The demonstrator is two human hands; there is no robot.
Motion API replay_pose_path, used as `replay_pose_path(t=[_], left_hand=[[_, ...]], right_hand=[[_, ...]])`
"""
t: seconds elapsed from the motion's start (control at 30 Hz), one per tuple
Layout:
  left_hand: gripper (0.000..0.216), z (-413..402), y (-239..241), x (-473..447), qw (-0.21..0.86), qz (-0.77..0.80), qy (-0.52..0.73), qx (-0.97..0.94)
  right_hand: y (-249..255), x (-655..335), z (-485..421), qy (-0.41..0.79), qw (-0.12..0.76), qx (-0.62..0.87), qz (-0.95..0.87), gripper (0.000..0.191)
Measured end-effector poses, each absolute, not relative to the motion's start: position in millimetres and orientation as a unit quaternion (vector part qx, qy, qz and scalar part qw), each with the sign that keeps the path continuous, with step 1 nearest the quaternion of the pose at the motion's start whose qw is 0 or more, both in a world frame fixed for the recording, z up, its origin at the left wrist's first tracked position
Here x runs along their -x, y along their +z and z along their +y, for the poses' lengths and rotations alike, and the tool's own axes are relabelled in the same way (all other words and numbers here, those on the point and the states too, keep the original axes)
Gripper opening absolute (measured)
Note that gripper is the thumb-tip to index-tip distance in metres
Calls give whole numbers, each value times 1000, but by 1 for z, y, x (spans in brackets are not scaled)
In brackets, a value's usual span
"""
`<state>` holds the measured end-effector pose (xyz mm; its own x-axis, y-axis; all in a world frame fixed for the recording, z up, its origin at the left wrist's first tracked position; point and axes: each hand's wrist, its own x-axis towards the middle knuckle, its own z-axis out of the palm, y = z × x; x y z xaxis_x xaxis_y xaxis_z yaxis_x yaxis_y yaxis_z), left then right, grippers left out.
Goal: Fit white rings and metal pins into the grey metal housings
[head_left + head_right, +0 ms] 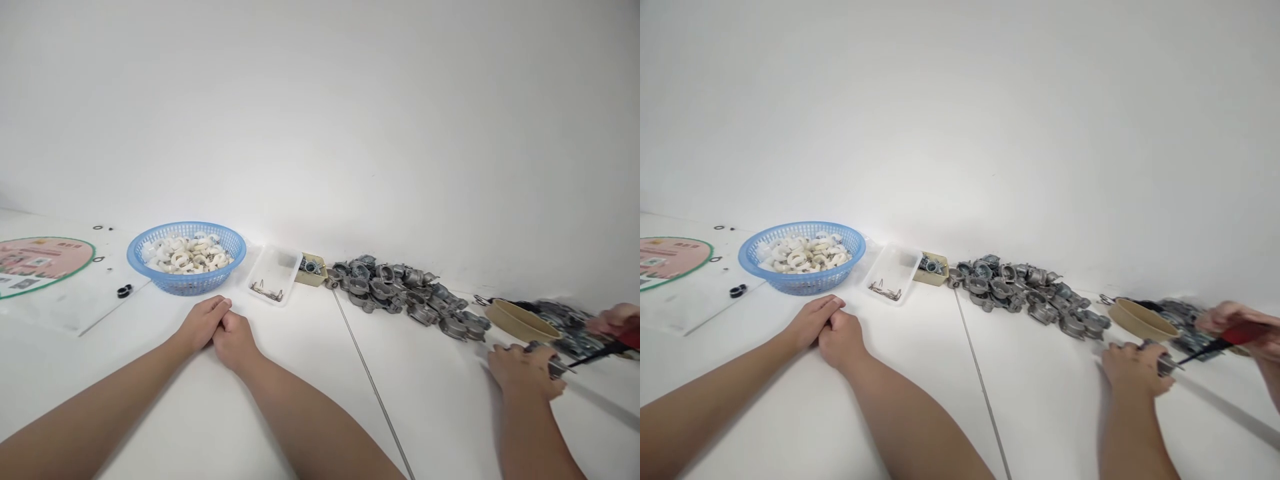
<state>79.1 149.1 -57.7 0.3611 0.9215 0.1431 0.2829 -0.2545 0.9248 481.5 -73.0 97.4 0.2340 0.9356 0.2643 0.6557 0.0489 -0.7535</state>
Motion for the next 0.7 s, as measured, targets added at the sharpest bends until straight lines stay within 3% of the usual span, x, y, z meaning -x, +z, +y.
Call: replay_pose_path(t=[0.07,0.3,0.5,0.7], left_hand=[[37,149,-58,-79,439,425,372,-699],[36,153,-59,-83,442,419,390,-690],[36,155,-59,-84,437,416,397,-691],[35,156,-61,-85,428,410,411,-693]], right_hand=[[98,-482,-73,170,427,664,-589,37],[90,-473,-61,234,487,588,-603,8],[7,-291,21,287,414,584,-637,30],[-42,-205,88,305,404,566,-651,29]])
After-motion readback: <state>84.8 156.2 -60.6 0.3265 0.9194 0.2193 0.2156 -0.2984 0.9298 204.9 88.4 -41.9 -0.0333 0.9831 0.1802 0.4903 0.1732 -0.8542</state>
